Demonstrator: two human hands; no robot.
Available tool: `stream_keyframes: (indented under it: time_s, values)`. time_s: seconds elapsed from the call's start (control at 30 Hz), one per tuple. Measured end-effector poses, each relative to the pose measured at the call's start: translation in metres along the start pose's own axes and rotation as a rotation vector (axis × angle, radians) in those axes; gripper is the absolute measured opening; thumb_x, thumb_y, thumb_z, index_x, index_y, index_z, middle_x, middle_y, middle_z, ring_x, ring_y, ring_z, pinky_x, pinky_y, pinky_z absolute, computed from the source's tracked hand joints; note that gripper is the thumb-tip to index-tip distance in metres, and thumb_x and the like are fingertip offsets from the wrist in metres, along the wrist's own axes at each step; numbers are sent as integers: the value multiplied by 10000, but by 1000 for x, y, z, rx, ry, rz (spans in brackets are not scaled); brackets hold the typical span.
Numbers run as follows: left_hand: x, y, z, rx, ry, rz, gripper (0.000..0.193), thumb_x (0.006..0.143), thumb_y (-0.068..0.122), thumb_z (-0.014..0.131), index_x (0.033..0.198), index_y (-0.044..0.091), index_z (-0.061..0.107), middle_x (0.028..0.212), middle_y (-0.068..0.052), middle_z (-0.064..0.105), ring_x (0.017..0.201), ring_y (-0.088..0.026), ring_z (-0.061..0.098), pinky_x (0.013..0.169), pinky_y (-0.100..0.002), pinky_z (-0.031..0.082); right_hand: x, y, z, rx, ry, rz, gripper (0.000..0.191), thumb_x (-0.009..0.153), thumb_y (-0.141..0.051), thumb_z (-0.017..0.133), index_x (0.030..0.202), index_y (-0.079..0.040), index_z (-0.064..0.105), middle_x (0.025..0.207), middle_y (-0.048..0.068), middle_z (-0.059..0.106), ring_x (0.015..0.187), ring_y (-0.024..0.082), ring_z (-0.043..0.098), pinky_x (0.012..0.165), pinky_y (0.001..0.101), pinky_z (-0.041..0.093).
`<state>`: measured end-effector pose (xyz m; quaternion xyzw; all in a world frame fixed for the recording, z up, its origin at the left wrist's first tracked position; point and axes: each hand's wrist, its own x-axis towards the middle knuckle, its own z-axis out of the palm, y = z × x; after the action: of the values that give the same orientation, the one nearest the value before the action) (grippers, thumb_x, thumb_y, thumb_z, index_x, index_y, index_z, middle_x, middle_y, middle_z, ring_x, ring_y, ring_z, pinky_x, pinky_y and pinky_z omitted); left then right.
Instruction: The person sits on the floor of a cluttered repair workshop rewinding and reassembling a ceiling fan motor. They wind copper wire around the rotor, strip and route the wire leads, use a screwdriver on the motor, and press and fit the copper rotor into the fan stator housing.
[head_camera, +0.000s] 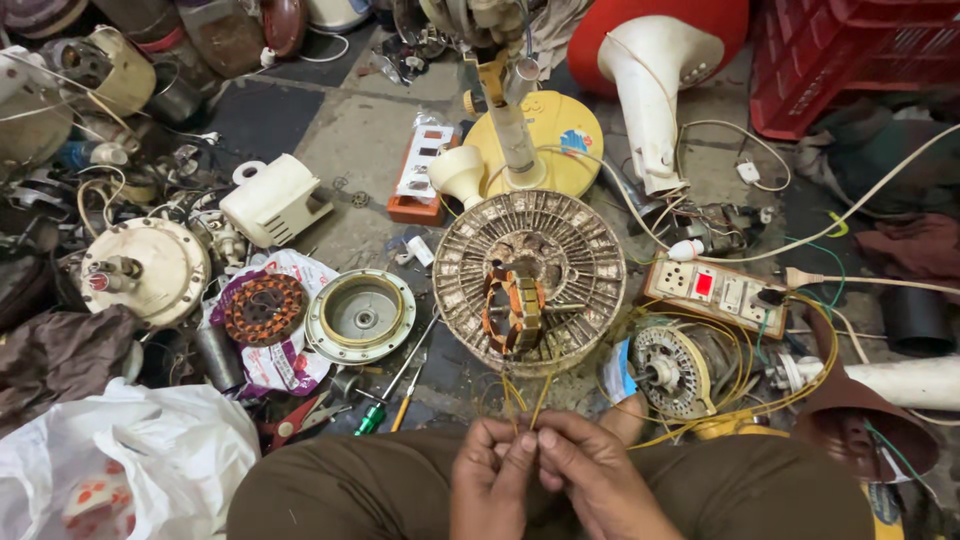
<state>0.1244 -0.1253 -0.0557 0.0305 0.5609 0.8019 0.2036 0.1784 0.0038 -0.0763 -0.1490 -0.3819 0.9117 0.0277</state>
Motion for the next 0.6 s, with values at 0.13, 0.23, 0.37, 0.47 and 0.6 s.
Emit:
stream_keyframes:
  time_s: [0.13,0.23,0.37,0.47,0.6]
  values:
    - [2,19,12,151,54,92,105,955,78,702,904,13,638,789,-55,745,710,-107,665,660,-271,560,-3,-20,7,133,241,24,219,936,-111,571,1020,78,643,1020,137,767,913,234,718,834,397,589]
    - [16,66,11,431,169,221,129,974,129,684,1028,26,739,791,-81,723,701,-132,646,625,-304,547,-4,-52,-12,165,352,-158,150,943,-181,604,998,-43,621,809,101,663,747,262,678,721,405,583]
    - [49,127,10,1152,206,569,193,953,167,673,1124,82,703,842,-160,744,713,-337,727,609,-431,560,7,-88,-53,-164,503,-382,162,1016,-165,613,1090,-23,646,750,31,569,642,132,534,609,317,522]
    - [61,139,23,1222,105,661,161,928,135,663,1078,79,682,819,-165,717,716,-380,701,612,-475,537,14,-88,-69,-297,561,-412,145,1021,-150,620,1096,-27,633,730,15,554,590,115,499,546,273,460]
    - [62,134,38,1281,13,765,90,905,112,680,992,90,675,777,-134,694,673,-345,680,591,-474,524,14,-81,-74,-515,560,-431,142,999,-142,646,1082,-27,640,734,-14,582,610,62,504,534,232,436]
